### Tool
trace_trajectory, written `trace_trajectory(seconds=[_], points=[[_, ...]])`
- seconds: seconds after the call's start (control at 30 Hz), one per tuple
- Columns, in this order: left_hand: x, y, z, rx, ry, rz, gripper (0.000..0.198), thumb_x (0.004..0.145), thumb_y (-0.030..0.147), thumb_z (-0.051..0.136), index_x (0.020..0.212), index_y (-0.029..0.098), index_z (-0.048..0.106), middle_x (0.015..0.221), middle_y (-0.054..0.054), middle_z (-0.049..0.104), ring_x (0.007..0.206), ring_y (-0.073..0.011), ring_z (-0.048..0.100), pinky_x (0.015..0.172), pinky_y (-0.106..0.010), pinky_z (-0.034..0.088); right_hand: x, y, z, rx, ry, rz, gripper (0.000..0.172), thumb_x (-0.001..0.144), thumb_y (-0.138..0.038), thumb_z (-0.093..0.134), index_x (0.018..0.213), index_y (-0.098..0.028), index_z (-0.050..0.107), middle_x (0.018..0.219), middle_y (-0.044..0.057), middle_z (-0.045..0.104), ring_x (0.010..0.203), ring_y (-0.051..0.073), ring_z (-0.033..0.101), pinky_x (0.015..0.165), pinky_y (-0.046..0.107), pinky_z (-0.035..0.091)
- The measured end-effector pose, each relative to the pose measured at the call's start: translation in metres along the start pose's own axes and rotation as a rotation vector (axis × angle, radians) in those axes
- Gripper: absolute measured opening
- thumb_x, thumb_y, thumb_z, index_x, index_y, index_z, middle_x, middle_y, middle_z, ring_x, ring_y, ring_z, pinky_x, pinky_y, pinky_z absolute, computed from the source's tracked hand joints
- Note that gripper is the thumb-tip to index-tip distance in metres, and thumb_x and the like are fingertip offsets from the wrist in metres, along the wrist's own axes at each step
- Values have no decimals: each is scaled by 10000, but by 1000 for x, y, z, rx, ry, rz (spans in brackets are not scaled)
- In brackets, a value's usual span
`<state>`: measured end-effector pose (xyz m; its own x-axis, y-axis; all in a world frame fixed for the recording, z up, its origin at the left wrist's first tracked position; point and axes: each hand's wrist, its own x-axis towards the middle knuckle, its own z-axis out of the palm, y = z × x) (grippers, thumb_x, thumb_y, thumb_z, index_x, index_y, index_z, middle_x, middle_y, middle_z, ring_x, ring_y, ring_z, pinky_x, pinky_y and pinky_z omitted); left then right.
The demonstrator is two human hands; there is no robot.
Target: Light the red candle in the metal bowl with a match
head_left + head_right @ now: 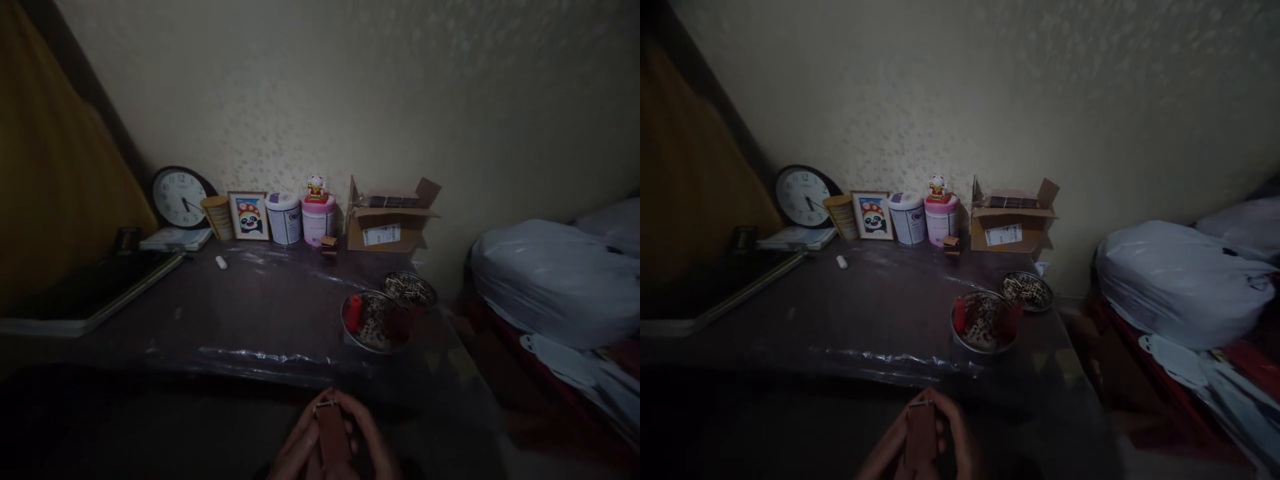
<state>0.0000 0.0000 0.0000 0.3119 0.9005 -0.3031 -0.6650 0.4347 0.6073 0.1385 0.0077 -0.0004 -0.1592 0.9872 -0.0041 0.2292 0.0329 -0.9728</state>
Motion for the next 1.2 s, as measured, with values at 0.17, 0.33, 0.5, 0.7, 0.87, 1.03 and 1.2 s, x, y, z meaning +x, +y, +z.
trace_trajectory(seconds=[0.17, 0.33, 0.5, 0.7, 0.87, 1.03, 1.2], points=[[0, -3, 6, -196, -68, -3, 342, 806, 346, 569, 1134, 261, 610, 955, -71, 707, 950, -235, 624, 824, -358, 459, 0, -17, -1, 8, -6, -27, 492, 767, -303, 584, 1246, -277, 475, 1288, 52, 544, 1197, 225, 482, 1006, 346, 384], [-2, -1, 7, -252, -121, 33, 316, 877, 246, 448, 1163, 219, 579, 964, -74, 701, 802, -162, 646, 697, -269, 466, 15, -17, -27, 207, -233, -68, 672, 654, -274, 715, 1267, -261, 439, 1282, 77, 535, 1151, 238, 515, 978, 396, 394], [-3, -2, 9, -183, -124, -10, 373, 882, 279, 425, 1240, 203, 496, 903, -103, 699, 696, -155, 648, 628, -262, 462, 27, -13, -40, 210, -102, 57, 321, 739, -455, 632, 907, -182, 649, 810, 43, 676, 746, 194, 633, 741, 342, 487], [-5, -7, 12, -115, -111, -47, 393, 872, 281, 447, 1258, 207, 467, 1030, -114, 665, 793, -186, 656, 631, -282, 464, 25, -14, -34, 223, -151, 74, 241, 740, -417, 635, 708, -177, 642, 527, -43, 575, 487, 112, 533, 521, 232, 410], [-3, -9, 12, -94, -128, -55, 365, 872, 264, 439, 1223, 180, 493, 1022, -117, 658, 842, -207, 648, 661, -302, 463, 28, -3, -38, 262, -135, 125, 213, 730, -374, 652, 677, -169, 631, 561, -37, 597, 505, 109, 532, 538, 230, 399], [0, -11, 11, -81, -116, -70, 330, 862, 247, 419, 1159, 164, 535, 1004, -110, 651, 799, -215, 646, 598, -292, 459, 32, -1, -42, 457, -104, 222, 188, 715, -335, 677, 657, -158, 655, 572, -27, 572, 554, 96, 520, 553, 209, 398], [1, -11, 9, -84, -99, -11, 293, 856, 208, 399, 1075, 143, 581, 939, -113, 663, 807, -205, 625, 556, -267, 460, 30, -11, -40, 660, -90, 248, 187, 708, -336, 705, 667, -159, 658, 660, 3, 604, 567, 93, 532, 528, 207, 443]])
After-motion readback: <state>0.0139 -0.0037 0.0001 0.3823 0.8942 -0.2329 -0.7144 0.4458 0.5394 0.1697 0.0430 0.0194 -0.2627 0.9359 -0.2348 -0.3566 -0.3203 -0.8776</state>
